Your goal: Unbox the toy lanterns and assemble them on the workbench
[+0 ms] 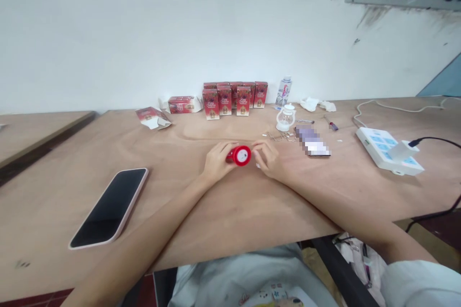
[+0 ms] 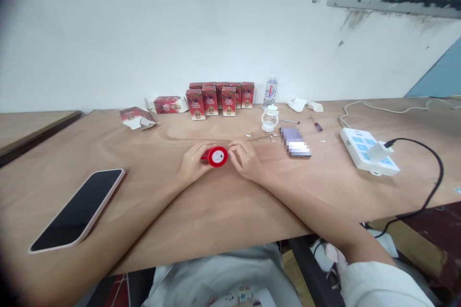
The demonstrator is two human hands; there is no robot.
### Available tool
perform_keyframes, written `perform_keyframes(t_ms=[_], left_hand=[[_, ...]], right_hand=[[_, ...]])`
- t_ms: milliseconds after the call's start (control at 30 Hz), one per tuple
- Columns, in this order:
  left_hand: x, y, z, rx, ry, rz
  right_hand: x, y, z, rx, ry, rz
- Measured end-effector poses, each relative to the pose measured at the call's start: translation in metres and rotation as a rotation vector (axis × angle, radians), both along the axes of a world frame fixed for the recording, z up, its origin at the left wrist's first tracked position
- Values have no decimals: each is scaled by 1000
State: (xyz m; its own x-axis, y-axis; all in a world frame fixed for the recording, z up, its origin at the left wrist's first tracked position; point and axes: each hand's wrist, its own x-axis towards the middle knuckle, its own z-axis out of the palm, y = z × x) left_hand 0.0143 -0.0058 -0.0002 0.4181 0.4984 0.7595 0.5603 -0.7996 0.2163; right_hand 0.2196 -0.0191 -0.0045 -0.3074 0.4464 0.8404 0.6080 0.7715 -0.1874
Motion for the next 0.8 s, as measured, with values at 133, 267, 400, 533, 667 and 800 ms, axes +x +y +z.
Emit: perform_keyframes(t_ms=[133,267,400,533,667,800], left_hand=[[0,1,1,24,25,16],[-1,1,-2,37,66,25],[-1,1,-3,37,100,42],[-1,0,-1,34,127,43],[-1,-1,0,54,126,36],[-1,0,-1,71,116,28]], right_hand=[[25,43,-3,-107,-114,-400],[40,68,5,-325,-467,-584],[29,68,14,-385,-806,-609],[13,68,14,-395,-882,-566],[8,69,14,-376,-895,-532],[13,65,13,-341,-868,-497]])
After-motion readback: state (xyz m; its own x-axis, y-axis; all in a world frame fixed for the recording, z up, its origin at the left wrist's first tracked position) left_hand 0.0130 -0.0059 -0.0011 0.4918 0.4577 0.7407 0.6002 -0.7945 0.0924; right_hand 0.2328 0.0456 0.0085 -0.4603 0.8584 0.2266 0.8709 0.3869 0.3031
